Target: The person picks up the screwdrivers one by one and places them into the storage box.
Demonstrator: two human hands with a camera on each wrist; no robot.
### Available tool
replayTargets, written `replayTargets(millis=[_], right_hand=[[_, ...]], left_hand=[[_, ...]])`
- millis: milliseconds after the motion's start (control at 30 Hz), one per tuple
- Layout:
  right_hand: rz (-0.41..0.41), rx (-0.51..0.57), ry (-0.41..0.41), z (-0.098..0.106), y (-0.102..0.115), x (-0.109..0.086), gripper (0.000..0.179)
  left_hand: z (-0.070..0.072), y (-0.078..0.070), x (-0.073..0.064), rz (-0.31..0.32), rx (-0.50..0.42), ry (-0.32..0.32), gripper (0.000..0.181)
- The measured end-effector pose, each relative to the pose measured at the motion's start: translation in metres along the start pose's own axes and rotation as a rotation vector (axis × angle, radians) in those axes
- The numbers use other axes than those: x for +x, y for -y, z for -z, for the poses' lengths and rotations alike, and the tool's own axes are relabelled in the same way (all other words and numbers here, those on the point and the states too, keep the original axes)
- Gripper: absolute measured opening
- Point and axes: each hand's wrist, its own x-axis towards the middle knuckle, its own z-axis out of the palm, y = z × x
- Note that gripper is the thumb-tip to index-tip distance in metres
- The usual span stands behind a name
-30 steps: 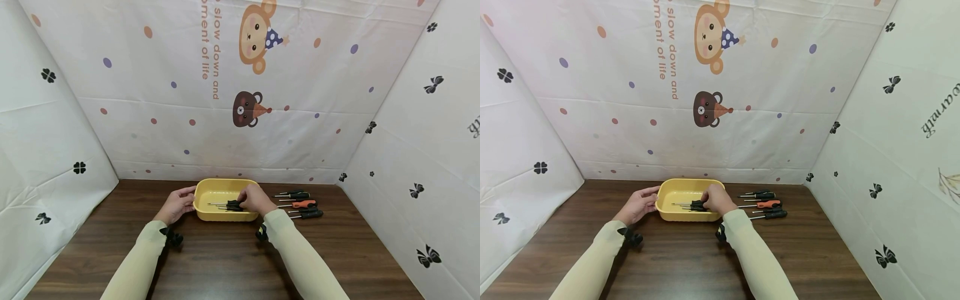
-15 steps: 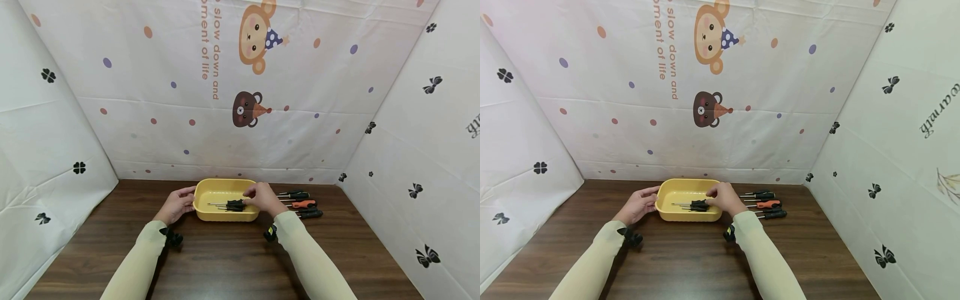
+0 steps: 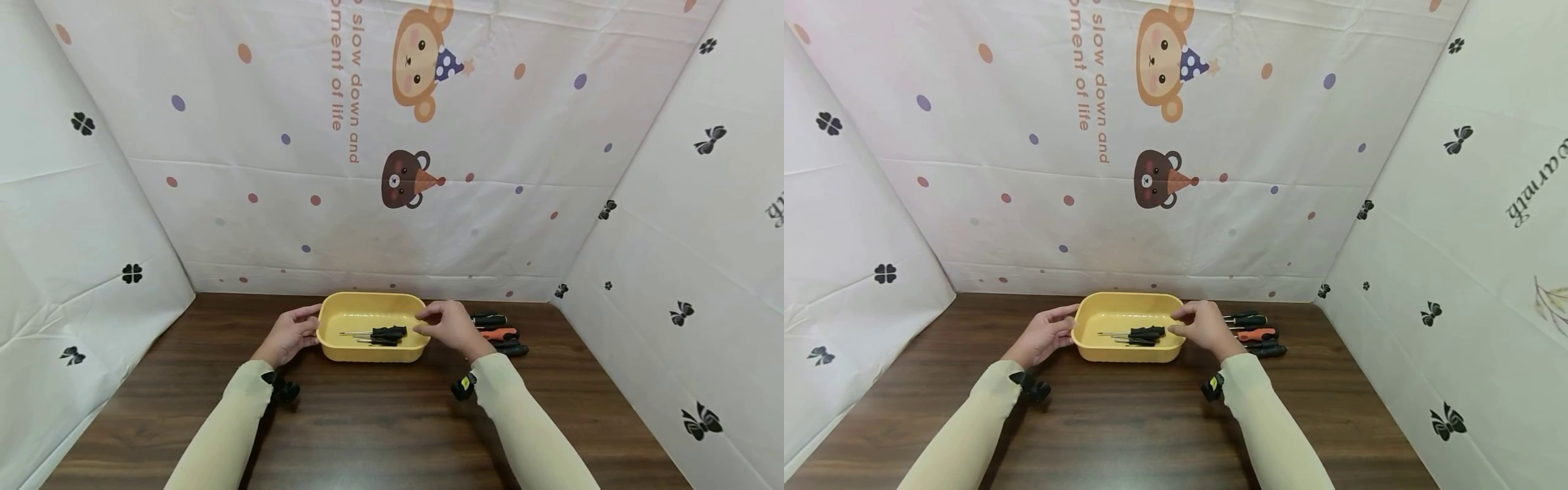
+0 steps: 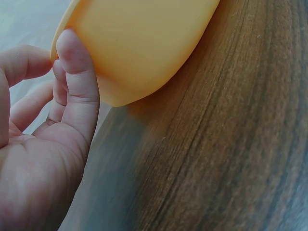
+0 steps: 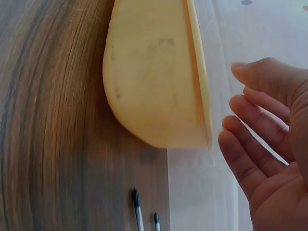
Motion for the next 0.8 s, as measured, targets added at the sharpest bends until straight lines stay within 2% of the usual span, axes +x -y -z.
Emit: replayTargets(millis=[267,500,800], right_hand=[[-0.019,0.102,-0.018,0.020,-0.013,-0.014,0.032],[-0.004,0.210,-0.038,0.038,-0.033,-0.036,0.033],[0.002,0.170,-0.055,0.055,-0.062,-0.061,0.033]], left_hand=[[0.002,0.001,-0.001,-0.008,0.002,-0.002,0.055],[0.001,0.002,-0.001,-0.005,0.012,-0.006,0.055],[0.000,0.003,0.001,-0.001,0.020,-0.016,0.055]])
